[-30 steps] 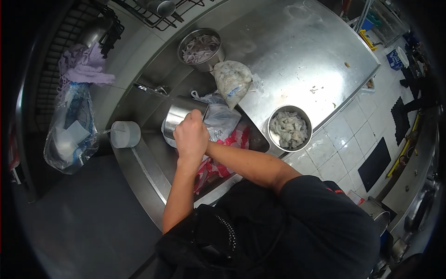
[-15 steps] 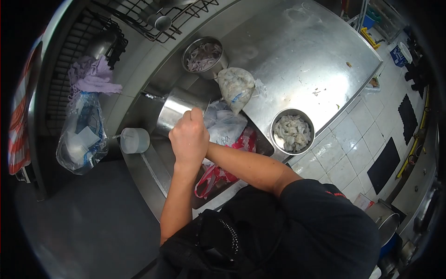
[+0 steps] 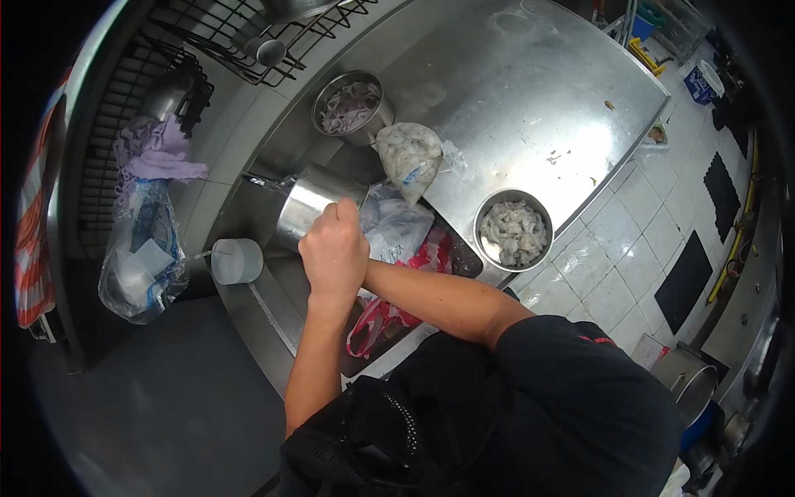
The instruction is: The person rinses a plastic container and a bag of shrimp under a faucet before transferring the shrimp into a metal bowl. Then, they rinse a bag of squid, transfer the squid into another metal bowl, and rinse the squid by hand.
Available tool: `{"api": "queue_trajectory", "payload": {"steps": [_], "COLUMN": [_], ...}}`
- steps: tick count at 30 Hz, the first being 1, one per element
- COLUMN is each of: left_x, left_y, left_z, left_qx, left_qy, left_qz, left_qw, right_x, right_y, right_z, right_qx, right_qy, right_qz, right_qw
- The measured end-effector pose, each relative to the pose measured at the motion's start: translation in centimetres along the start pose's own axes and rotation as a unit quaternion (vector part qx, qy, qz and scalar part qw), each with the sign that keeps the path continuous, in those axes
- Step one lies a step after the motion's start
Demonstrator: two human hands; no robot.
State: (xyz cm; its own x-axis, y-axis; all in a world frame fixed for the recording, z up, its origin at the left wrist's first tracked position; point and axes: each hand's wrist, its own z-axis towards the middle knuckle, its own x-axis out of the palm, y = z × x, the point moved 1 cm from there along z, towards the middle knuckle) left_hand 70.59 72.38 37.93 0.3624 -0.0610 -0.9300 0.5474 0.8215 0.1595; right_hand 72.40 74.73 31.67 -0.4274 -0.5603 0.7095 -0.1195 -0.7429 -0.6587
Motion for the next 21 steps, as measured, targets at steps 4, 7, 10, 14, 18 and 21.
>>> {"api": "queue_trajectory", "payload": {"steps": [4,7,10,14,18,21], "left_x": [0.9,0.7,0.8,1.2,0.9,1.5], "left_y": [0.3,0.2,0.2,0.4,0.2,0.3], "left_z": [-0.2,0.0,0.1,0.2,0.5,0.4], "left_qx": [0.011,0.013,0.014,0.018,0.008,0.018], "left_qy": [0.004,0.014,0.013,0.010,0.012,0.013], "left_qz": [0.015,0.023,0.016,0.005,-0.019,-0.005], "left_qw": [1.000,1.000,1.000,1.000,1.000,1.000], "right_x": [-0.3,-0.5,-0.7,-1.0,-1.2,-1.3], "right_y": [0.2,0.3,0.4,0.5,0.6,0.8], "right_z": [0.1,0.1,0.1,0.0,0.0,0.0], "right_qx": [0.008,0.014,0.020,0.026,0.033,0.038], "right_qy": [-0.001,-0.003,-0.007,-0.010,-0.014,-0.014], "right_qz": [-0.017,-0.026,-0.033,-0.046,-0.056,-0.064], "right_qw": [1.000,1.000,0.999,0.999,0.998,0.997]}}
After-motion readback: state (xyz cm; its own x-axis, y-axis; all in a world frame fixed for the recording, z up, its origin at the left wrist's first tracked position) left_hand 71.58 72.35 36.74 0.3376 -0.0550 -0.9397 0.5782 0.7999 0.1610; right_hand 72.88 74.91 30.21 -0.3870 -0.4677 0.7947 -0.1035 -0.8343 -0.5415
